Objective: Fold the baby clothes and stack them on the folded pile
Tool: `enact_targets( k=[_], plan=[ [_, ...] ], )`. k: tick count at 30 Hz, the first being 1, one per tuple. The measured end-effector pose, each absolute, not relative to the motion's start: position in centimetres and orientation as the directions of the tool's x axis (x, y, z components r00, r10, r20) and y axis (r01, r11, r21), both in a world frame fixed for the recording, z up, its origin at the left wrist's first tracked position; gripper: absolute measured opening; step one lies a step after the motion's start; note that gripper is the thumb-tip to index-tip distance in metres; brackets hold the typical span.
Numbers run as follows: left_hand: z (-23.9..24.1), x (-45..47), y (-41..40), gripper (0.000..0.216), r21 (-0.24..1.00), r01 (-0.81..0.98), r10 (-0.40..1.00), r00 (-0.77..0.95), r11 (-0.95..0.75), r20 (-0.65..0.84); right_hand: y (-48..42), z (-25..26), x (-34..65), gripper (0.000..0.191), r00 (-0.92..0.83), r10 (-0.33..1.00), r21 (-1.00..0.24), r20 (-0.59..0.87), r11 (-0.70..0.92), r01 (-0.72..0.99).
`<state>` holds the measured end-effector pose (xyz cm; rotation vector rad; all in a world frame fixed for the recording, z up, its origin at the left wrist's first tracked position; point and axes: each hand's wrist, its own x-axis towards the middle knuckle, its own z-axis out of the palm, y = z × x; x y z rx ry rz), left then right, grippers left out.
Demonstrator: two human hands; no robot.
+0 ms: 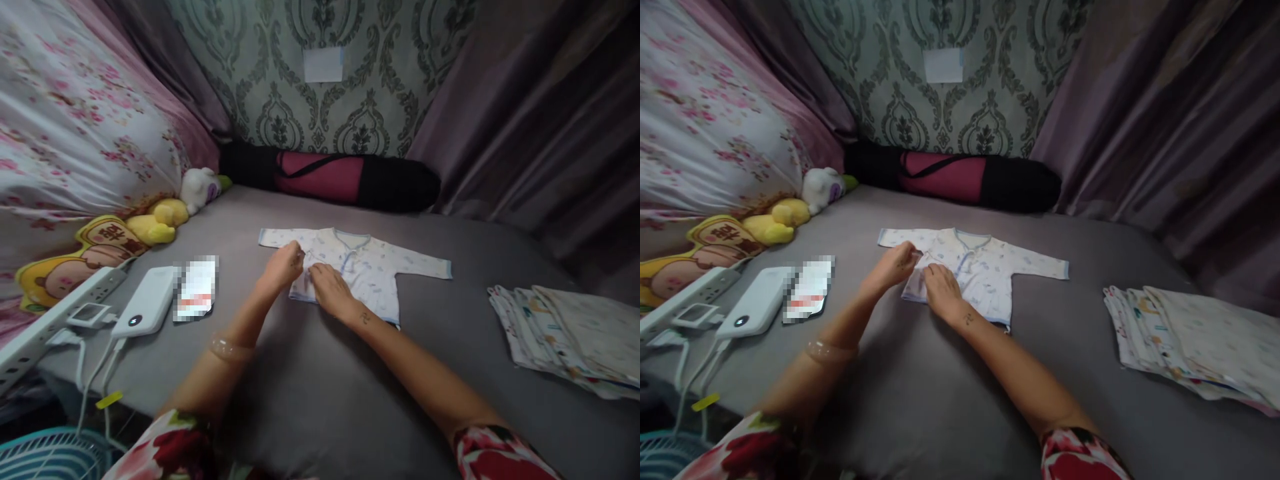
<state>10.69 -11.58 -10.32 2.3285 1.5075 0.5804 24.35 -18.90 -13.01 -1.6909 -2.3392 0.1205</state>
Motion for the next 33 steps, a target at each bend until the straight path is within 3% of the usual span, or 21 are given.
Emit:
enact_targets(
  k=[2, 4, 13, 22, 27, 33],
  plan=[
    [-11.3, 9.2, -12.8, 0.013, 0.410, 0.857, 0.940, 0.342, -0.314, 0.006, -18.7, -13.8, 23.8, 0.043, -0.302, 0.940, -0.274, 0.159, 0.336, 0.901],
    [-12.0, 8.4, -14.1, 0.014, 0.440, 0.843, 0.925, 0.375, -0.310, -0.067, -18.5, -14.5, 23.2, 0.048, -0.287, 0.946, -0.320, 0.148, 0.321, 0.892],
    [-13.1, 6.8, -15.0, 0.019, 0.641, 0.702, 0.891, 0.450, -0.310, -0.062, -19.4, -14.7, 22.4, 0.066, -0.215, 0.976, -0.322, 0.035, 0.214, 0.922],
    [-13.1, 6.1, -15.3, 0.026, 0.708, 0.651, 0.880, 0.467, -0.274, -0.088, -20.8, -14.2, 21.1, 0.067, -0.139, 0.990, -0.304, 0.037, 0.143, 0.942],
    [-12.6, 6.1, -15.8, 0.025, 0.645, 0.677, 0.867, 0.496, -0.355, -0.043, -24.0, -13.7, 19.6, 0.071, -0.117, 0.991, -0.356, -0.059, 0.089, 0.930],
    [-11.9, 6.4, -15.9, 0.021, 0.541, 0.738, 0.851, 0.520, -0.404, -0.073, -27.8, -11.0, 21.4, 0.066, -0.334, 0.933, -0.412, -0.135, 0.254, 0.875]
  ],
)
